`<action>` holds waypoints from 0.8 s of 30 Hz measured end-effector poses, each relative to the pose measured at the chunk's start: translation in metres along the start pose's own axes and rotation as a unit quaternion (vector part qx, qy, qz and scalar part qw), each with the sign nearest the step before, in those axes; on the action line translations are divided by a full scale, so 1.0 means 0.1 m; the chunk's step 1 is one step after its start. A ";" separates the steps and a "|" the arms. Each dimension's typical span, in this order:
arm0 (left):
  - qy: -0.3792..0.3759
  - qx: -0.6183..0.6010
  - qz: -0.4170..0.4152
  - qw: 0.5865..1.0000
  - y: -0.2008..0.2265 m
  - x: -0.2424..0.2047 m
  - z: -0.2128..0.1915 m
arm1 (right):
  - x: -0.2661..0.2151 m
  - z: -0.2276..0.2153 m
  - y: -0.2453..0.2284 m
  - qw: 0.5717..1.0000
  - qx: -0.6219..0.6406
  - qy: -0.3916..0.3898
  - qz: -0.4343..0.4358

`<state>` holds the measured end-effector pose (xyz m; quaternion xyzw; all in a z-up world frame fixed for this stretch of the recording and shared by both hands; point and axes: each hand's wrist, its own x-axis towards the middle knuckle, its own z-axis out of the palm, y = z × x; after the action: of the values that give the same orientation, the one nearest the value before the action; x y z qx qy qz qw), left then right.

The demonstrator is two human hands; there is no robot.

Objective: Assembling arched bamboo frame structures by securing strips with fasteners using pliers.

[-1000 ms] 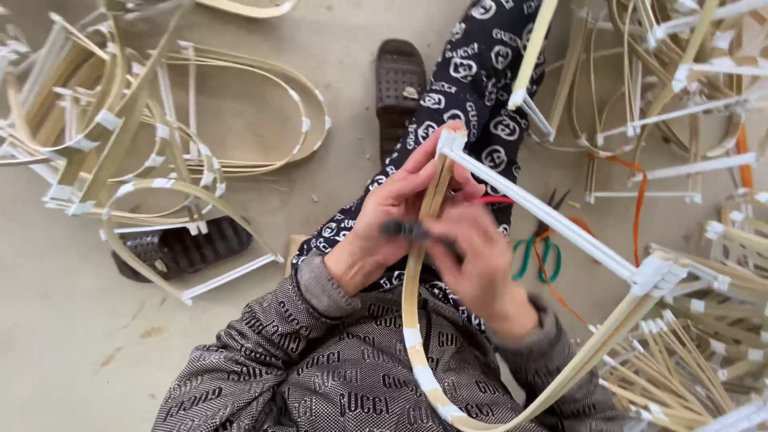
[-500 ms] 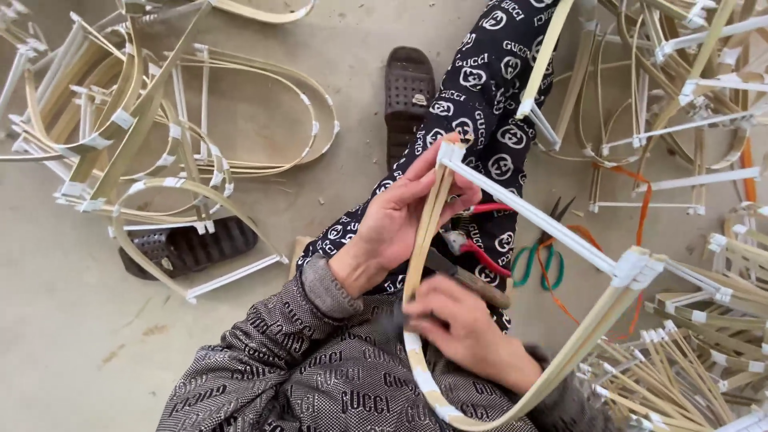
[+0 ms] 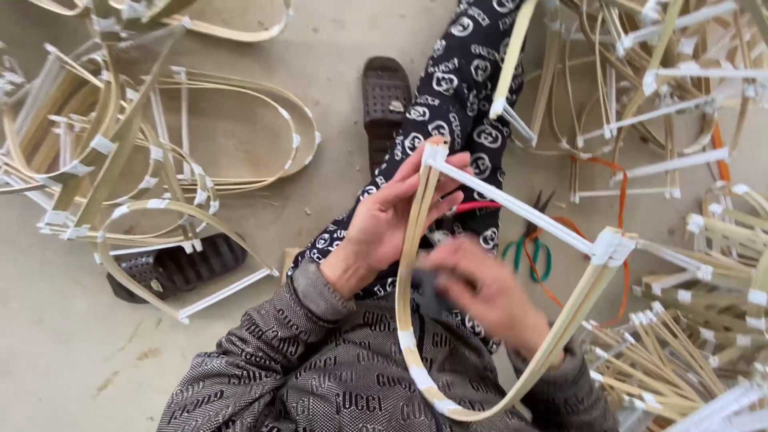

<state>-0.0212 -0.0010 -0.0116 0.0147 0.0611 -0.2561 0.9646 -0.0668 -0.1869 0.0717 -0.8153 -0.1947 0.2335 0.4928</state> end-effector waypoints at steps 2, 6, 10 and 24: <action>-0.004 0.015 0.001 1.000 -0.06 0.00 0.04 | 0.13 0.01 -0.02 0.989 0.020 0.147 -0.010; -0.004 0.066 0.021 0.998 -0.09 0.00 0.14 | 0.54 0.16 0.11 0.922 -0.120 0.352 -0.109; 0.010 0.080 0.022 0.996 -0.10 -0.09 0.13 | 0.56 0.25 0.03 0.925 -0.166 0.326 -0.106; -0.026 0.118 0.090 0.989 0.10 -0.18 0.10 | -0.30 -0.12 0.34 0.961 0.188 -0.189 0.072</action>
<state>-0.0301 0.0159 0.0002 0.1266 0.0037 -0.1742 0.9765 -0.0814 -0.2269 0.0515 -0.6607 -0.1777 0.4508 0.5733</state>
